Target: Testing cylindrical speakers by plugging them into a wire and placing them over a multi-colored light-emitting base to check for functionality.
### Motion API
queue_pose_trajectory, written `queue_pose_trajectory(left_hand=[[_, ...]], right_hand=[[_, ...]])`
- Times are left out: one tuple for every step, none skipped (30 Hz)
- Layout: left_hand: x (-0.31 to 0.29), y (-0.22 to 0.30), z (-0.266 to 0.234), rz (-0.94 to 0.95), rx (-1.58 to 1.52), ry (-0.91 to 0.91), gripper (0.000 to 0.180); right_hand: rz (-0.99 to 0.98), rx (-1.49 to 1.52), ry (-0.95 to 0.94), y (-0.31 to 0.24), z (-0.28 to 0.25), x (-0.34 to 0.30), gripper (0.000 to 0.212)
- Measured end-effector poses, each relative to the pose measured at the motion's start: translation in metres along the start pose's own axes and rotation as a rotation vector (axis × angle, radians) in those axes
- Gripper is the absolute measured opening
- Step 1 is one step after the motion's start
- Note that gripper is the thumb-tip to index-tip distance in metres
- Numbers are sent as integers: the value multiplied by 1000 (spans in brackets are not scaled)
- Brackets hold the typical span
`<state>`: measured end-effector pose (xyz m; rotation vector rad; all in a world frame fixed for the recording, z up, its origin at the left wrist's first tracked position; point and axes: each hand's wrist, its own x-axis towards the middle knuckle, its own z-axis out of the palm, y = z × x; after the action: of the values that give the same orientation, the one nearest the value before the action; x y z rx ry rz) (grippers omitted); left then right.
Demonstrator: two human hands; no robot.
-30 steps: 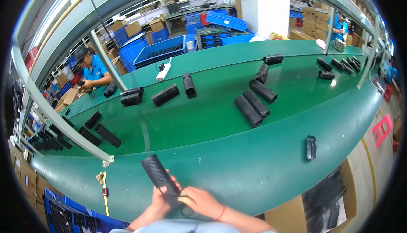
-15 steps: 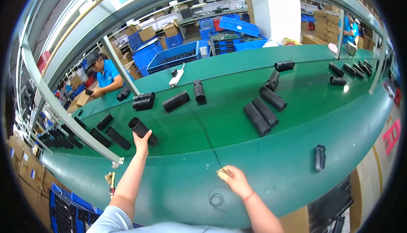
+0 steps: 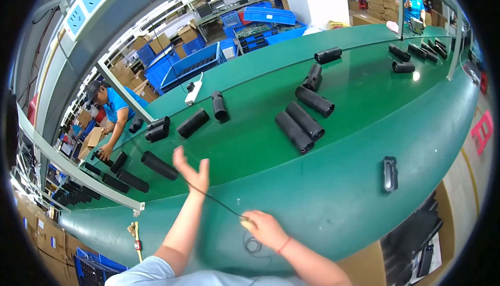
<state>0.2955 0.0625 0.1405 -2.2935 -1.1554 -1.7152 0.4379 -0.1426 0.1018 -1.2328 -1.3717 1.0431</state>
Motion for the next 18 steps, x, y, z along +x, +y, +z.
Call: queue_pose_trajectory(left_hand=[[-1, 16, 20, 0, -122, -198, 64], [-2, 31, 40, 3, -249, -398, 60], [0, 47, 58, 39, -339, -518, 54], [2, 60, 73, 155, -349, -598, 54], [4, 73, 90, 271, -364, -681, 54], [5, 84, 106, 345, -415, -764, 55], [6, 93, 119, 435, -336, -761, 55], [5, 102, 130, 527, -261, -763, 54], [5, 107, 143, 595, -215, -784, 55], [4, 109, 151, 662, -166, -803, 55], [5, 109, 158, 663, -176, -814, 55], [8, 104, 161, 704, -109, -890, 56], [9, 100, 162, 744, -39, -964, 57], [9, 97, 163, 744, -43, -972, 57], [9, 94, 164, 480, -62, -1004, 56], [9, 91, 164, 214, -77, -1024, 55], [9, 88, 165, -53, -89, -1030, 55], [8, 87, 167, -321, -100, -1024, 54]], right_hand=[[-52, -67, -2, 3, 1, 1, 18], [-103, -134, -2, 7, 0, 2, 19], [-152, -196, -2, 8, 3, 2, 19], [-174, -185, -5, 9, 6, 2, 18], [-190, -174, -4, 10, 6, 3, 17], [-175, -169, 1, 10, 4, 3, 17], [-171, -185, -8, 10, 1, 5, 16], [-161, -197, -15, 10, -1, 5, 16], [-144, -190, -8, 10, -3, 4, 16], [-142, -181, 10, 11, -4, 3, 16], [-146, -176, 33, 12, -8, 4, 15], [-151, -170, 52, 13, -11, 5, 15], [-158, -165, 70, 14, -13, 5, 15], [-151, -160, 73, 14, -13, 5, 15], [-150, -163, 82, 14, -14, 5, 15], [-149, -166, 90, 13, -14, 4, 15], [-149, -170, 96, 13, -15, 4, 15], [-150, -176, 102, 13, -15, 5, 15]])
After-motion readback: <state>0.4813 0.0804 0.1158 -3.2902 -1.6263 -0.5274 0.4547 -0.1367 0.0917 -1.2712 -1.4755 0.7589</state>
